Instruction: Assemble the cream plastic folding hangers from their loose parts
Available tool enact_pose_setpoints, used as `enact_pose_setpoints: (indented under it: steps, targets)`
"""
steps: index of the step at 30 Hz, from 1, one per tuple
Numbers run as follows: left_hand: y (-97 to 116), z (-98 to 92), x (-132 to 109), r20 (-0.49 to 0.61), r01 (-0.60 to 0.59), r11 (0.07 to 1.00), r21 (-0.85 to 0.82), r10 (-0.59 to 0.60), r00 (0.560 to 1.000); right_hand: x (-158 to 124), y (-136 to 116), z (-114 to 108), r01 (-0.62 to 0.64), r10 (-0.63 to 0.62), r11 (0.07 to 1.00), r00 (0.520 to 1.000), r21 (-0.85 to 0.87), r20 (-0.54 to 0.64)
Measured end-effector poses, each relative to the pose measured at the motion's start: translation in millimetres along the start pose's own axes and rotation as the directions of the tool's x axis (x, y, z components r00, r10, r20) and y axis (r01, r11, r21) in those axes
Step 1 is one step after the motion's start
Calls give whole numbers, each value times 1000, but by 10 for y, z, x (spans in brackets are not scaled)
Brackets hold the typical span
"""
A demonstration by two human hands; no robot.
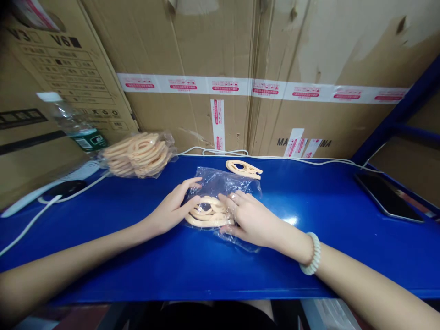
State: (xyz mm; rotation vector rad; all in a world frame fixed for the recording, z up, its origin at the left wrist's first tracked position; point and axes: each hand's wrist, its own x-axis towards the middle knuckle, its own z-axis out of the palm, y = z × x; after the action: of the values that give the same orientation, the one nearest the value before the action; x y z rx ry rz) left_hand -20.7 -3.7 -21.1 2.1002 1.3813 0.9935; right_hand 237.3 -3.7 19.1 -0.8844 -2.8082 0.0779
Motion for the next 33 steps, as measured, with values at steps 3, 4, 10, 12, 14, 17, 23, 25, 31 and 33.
enact_pose_setpoints:
  steps: [3,4,10,12,14,17,23,25,31,33]
  targets:
    - [25,19,-7,-4,-16,989,-150,16,1000,15,-16,98,35,-36,998,999,-42,-35]
    - [35,22,-10,-2,-2,979,-206,2,1000,17,-8,124,48,-51,997,998,-55,-46]
    - [93,27,-7,-36,75,897,-435,-101,994,34,65,246,69,-81,987,994,-142,-77]
    - [98,37,1,-65,92,888,-451,-136,989,51,64,263,72,-85,989,992,-131,-92]
    - [96,50,7,-79,102,892,-440,-151,985,70,46,263,74,-84,991,992,-109,-91]
    - [93,57,13,-102,94,905,-416,-149,984,87,5,236,73,-81,994,993,-87,-83]
    - [149,-33,35,-168,75,903,-424,-160,973,60,-11,136,75,-90,990,987,-117,-135]
    - [177,-88,50,-226,15,909,-416,-119,967,44,-6,76,68,-90,989,982,-134,-163]
    - [222,-394,164,-440,-146,921,-360,-30,897,27,-35,-203,-189,164,980,946,-65,-280]
    - [231,-592,217,-500,-173,939,-297,2,866,26,-10,-286,-304,298,952,893,35,-337]
